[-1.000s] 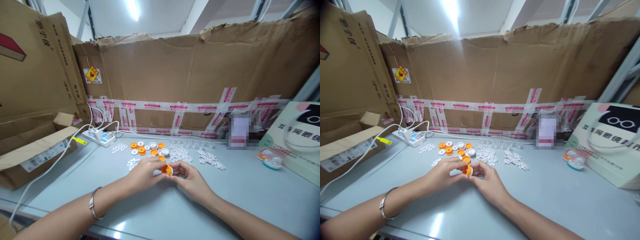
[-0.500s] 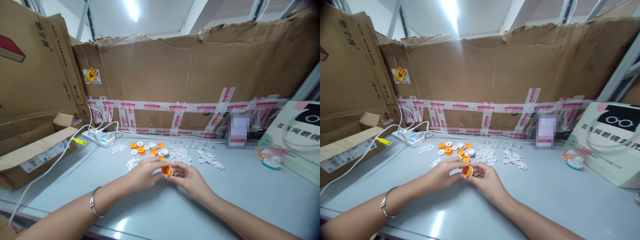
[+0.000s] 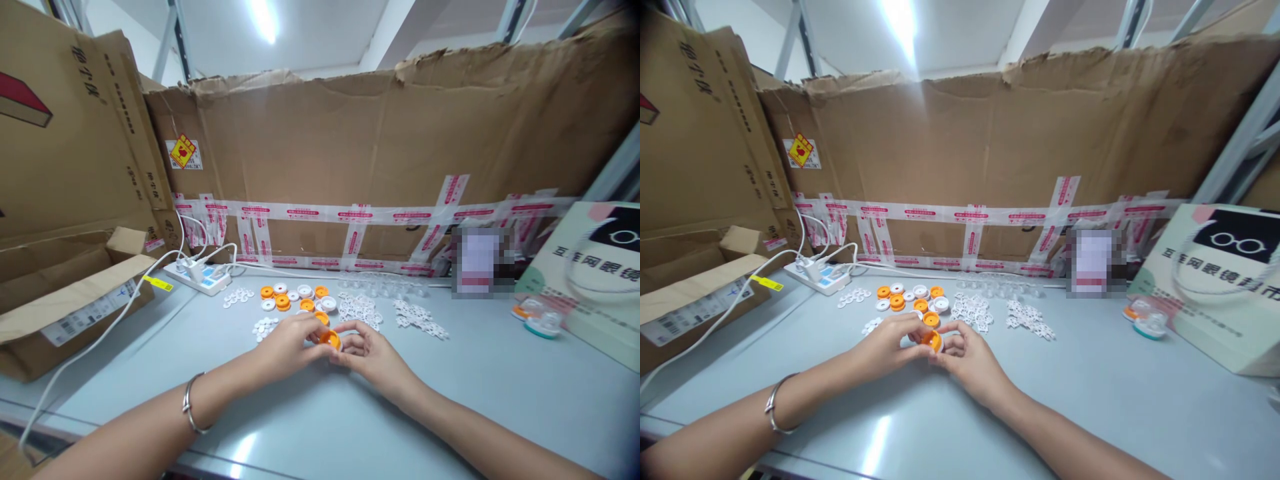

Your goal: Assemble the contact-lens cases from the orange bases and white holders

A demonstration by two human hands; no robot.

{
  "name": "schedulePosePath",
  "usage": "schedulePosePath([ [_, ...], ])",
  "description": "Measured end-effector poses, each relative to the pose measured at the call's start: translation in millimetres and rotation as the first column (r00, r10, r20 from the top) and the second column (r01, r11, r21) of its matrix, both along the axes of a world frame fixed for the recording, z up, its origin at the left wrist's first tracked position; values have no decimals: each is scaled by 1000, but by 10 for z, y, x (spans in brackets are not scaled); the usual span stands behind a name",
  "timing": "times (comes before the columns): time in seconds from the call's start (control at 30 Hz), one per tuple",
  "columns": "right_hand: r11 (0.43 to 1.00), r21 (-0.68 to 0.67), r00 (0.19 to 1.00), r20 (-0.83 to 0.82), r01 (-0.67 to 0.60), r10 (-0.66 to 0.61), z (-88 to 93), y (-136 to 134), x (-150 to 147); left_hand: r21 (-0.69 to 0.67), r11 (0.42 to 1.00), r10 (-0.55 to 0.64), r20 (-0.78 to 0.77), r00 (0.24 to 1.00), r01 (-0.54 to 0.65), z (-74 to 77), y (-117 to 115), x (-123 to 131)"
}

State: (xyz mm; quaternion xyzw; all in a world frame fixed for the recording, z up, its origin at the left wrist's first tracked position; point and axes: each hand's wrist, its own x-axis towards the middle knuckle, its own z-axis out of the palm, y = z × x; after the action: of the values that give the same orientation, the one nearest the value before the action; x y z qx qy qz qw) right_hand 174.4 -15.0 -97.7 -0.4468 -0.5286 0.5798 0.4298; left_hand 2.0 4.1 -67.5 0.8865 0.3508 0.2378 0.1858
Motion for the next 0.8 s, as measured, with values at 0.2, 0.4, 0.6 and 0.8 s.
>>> schedulePosePath([
  [0.2,990,-103,995,-26,-95,93,20,-2,53,-108,991,-77,-14,997,75,15,9,-20],
  [0.4,992,-31,985,125,-119,122,-35,29,74,-185,981,-59,39,997,65,-35,12,-19],
  [0.6,971,160,916,388,-176,102,91,183,333,-46,997,-69,-123,990,64,-18,-25,13],
  [0.8,929,336,543,815,-157,-203,316,485,1108,31,996,-74,-202,977,82,-13,-45,13],
])
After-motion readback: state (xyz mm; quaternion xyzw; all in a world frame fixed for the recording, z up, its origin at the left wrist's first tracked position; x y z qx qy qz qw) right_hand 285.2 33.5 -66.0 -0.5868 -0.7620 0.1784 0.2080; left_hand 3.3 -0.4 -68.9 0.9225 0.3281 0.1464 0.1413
